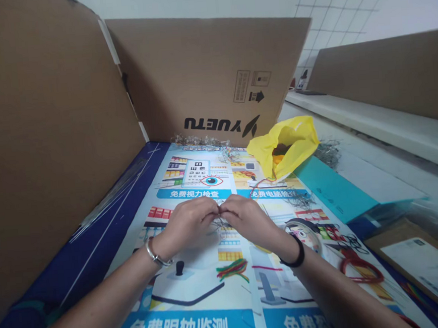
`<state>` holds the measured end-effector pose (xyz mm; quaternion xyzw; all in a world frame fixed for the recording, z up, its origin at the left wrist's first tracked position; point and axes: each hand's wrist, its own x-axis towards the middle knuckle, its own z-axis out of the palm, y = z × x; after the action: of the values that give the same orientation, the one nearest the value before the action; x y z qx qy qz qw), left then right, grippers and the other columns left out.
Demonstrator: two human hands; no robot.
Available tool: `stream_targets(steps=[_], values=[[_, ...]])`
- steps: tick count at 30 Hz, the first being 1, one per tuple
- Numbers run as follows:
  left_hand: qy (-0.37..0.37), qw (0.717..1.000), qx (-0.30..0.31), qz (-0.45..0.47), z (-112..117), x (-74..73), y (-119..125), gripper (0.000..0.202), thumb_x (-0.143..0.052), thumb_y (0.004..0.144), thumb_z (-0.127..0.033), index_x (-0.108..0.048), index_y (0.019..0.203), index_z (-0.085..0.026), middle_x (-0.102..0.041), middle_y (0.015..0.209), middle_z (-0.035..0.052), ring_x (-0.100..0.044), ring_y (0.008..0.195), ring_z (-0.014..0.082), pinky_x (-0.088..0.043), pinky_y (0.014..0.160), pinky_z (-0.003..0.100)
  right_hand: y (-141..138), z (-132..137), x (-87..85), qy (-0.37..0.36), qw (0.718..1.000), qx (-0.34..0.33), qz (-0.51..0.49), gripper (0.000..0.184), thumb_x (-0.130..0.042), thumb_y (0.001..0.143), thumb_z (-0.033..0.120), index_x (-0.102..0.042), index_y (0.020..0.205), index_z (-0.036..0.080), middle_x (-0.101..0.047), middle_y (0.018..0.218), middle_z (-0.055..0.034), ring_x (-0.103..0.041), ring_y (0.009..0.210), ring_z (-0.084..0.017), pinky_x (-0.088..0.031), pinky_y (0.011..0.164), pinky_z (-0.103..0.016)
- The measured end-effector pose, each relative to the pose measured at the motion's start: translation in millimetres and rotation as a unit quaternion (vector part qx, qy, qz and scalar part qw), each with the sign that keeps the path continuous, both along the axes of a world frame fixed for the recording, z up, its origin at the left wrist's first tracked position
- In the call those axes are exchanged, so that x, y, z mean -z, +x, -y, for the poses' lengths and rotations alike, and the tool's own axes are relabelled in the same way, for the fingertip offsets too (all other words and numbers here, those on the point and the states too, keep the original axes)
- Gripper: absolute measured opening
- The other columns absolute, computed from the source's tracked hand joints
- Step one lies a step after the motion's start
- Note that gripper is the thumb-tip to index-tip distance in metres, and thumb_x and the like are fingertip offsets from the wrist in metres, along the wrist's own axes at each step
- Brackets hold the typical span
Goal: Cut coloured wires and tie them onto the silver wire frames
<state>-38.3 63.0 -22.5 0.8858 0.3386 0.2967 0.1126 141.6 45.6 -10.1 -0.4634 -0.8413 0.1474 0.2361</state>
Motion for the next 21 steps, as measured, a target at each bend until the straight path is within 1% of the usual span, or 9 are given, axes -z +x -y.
stream_targets(steps=[6, 9, 12, 15, 18, 21], values=[[-0.008, 1.000, -0.004, -0.027, 1.9, -6.0, -0.8, 0.014, -0.048, 0.083, -0.013, -0.060, 0.079, -0.018, -0.066, 0.078, 0.0023, -0.060, 0.074, 0.0141, -0.046, 0.067, 0.024, 4.1, -1.8, 2.6, -0.045, 0.995, -0.024, -0.087, 0.019, -0.053, 0.080, 0.008, -0.067, 0.076, 0.020, -0.062, 0.075, 0.0006, -0.057, 0.076, -0.012, -0.041, 0.069, -0.022], [-0.009, 0.999, -0.008, -0.037, 2.9, -8.3, -1.0, 0.013, -0.048, 0.083, -0.014, -0.060, 0.079, -0.018, -0.066, 0.077, 0.0020, -0.060, 0.072, 0.0139, -0.045, 0.065, 0.024, 4.9, -2.2, 2.3, -0.066, 0.992, -0.025, -0.105, 0.018, -0.053, 0.079, 0.009, -0.067, 0.077, 0.020, -0.063, 0.077, 0.0013, -0.057, 0.075, -0.011, -0.041, 0.068, -0.022], [-0.009, 0.999, -0.015, -0.049, 4.5, -8.6, -0.7, 0.012, -0.048, 0.083, -0.015, -0.059, 0.083, -0.019, -0.067, 0.080, 0.0013, -0.060, 0.074, 0.0139, -0.045, 0.067, 0.024, 5.3, -2.4, 1.0, -0.084, 0.991, -0.020, -0.105, 0.018, -0.051, 0.079, 0.008, -0.065, 0.075, 0.019, -0.062, 0.077, 0.0015, -0.057, 0.074, -0.011, -0.040, 0.066, -0.021], [-0.005, 0.997, -0.033, -0.064, 6.2, -7.1, -0.4, 0.013, -0.046, 0.084, -0.016, -0.058, 0.087, -0.020, -0.067, 0.082, 0.0011, -0.061, 0.075, 0.0139, -0.045, 0.067, 0.024, 5.9, -2.1, 0.9, -0.081, 0.992, -0.024, -0.094, 0.019, -0.049, 0.080, 0.009, -0.064, 0.076, 0.019, -0.061, 0.077, 0.0011, -0.056, 0.074, -0.011, -0.039, 0.066, -0.022], [0.010, 0.996, -0.056, -0.065, 6.8, -5.0, -0.5, 0.013, -0.044, 0.086, -0.018, -0.058, 0.087, -0.019, -0.067, 0.080, 0.0017, -0.061, 0.073, 0.0141, -0.044, 0.066, 0.024, 5.1, 0.0, 1.5, -0.064, 0.994, -0.028, -0.083, 0.012, -0.053, 0.081, 0.015, -0.063, 0.079, 0.019, -0.060, 0.076, 0.0006, -0.054, 0.073, -0.012, -0.039, 0.066, -0.023], [0.022, 0.997, -0.054, -0.058, 6.8, -3.0, -0.5, 0.013, -0.044, 0.086, -0.017, -0.057, 0.086, -0.019, -0.066, 0.079, 0.0018, -0.060, 0.072, 0.0141, -0.043, 0.065, 0.024, 1.7, 3.8, 0.9, -0.034, 0.998, 0.001, -0.054, 0.005, -0.057, 0.078, 0.020, -0.061, 0.076, 0.019, -0.058, 0.074, -0.0002, -0.053, 0.073, -0.014, -0.038, 0.065, -0.024]])
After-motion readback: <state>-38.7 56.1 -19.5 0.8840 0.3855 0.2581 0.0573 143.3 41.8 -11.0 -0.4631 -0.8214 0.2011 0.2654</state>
